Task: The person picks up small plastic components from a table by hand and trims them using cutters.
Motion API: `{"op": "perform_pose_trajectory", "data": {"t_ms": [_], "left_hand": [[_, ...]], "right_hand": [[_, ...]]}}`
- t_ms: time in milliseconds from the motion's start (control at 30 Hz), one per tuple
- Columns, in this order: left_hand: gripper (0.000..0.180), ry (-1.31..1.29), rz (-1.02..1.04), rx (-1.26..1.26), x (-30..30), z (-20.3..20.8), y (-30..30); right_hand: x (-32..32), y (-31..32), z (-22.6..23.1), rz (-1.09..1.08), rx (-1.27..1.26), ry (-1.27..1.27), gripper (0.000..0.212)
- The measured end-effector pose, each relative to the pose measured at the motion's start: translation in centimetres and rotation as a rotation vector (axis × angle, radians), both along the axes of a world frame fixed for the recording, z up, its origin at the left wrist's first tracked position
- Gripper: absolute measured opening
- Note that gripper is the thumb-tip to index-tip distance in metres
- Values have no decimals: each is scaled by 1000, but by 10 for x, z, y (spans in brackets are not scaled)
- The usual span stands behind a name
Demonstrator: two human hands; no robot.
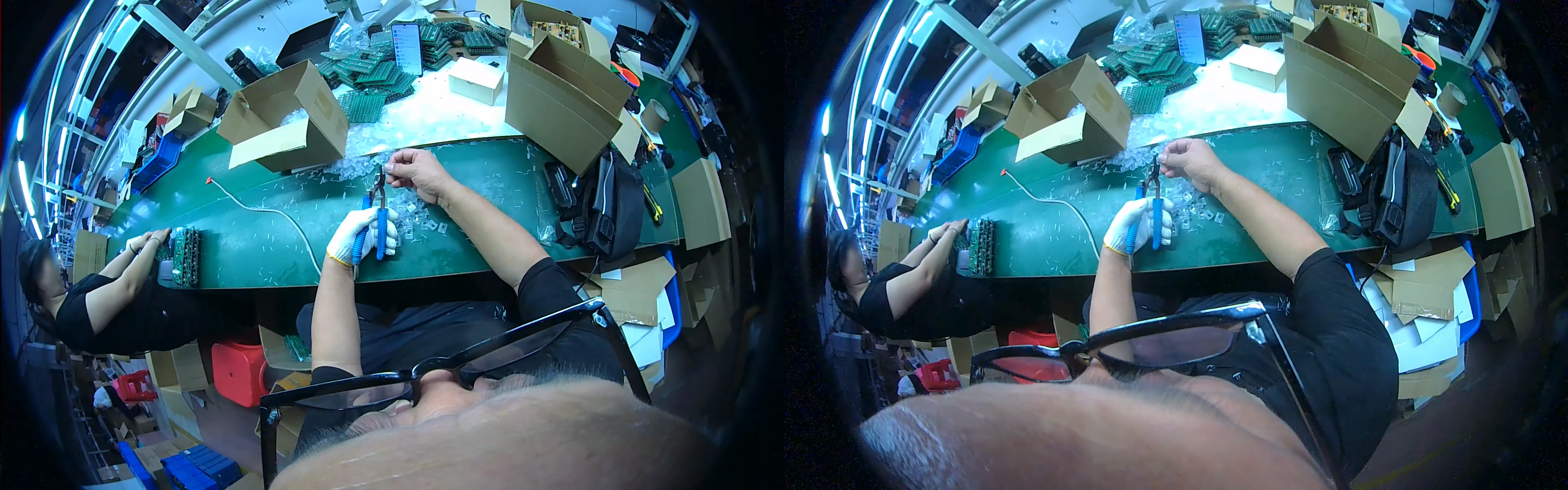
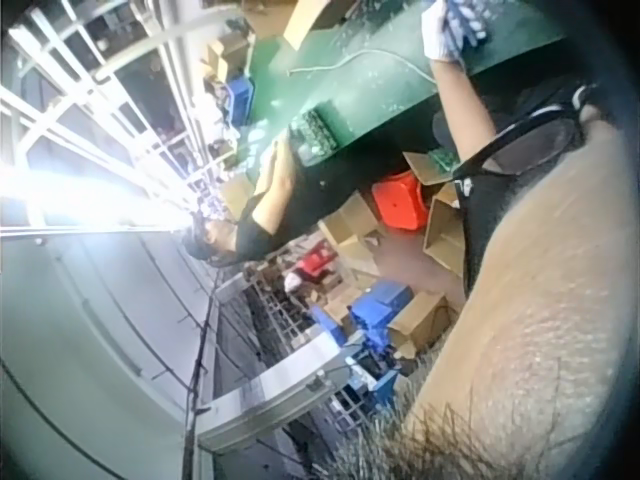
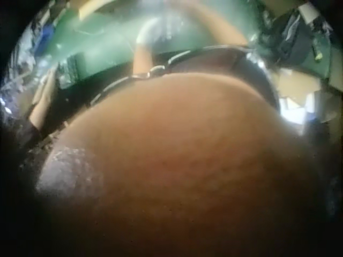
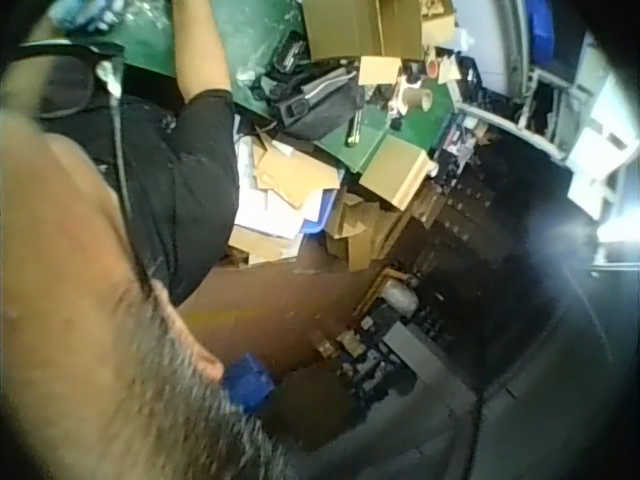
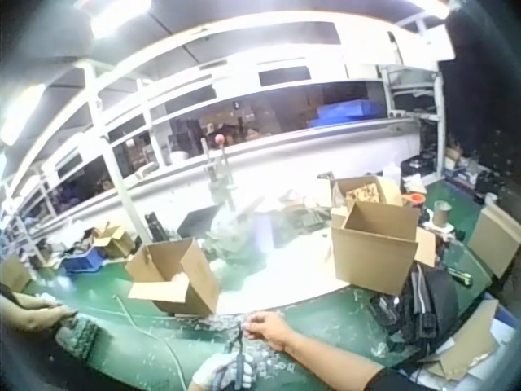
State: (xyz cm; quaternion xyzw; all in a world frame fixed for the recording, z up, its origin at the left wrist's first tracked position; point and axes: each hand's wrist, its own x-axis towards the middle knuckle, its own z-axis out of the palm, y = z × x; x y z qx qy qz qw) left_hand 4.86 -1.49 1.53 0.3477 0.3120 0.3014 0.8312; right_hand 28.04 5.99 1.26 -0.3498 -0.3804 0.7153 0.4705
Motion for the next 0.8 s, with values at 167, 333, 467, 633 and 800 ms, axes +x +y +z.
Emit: {"op": "perform_pose_trajectory", "data": {"t_ms": [167, 333, 467, 633, 800], "left_hand": [[53, 64, 33, 27, 1, 1, -4], [43, 177, 49, 70, 0, 8, -7], [38, 171, 78, 92, -8, 1, -4], [44, -194, 110, -4, -17, -13, -1], [50, -292, 91, -9, -15, -14, -2]], "right_hand": [[-2, -1, -1, -58, 51, -72, 10], [5, 0, 0, -69, 49, -109, 12], [10, 4, 4, -21, 25, -191, 10], [31, 13, -5, 219, 515, -929, 24], [30, 16, -8, -10, 525, -935, 31]]}}
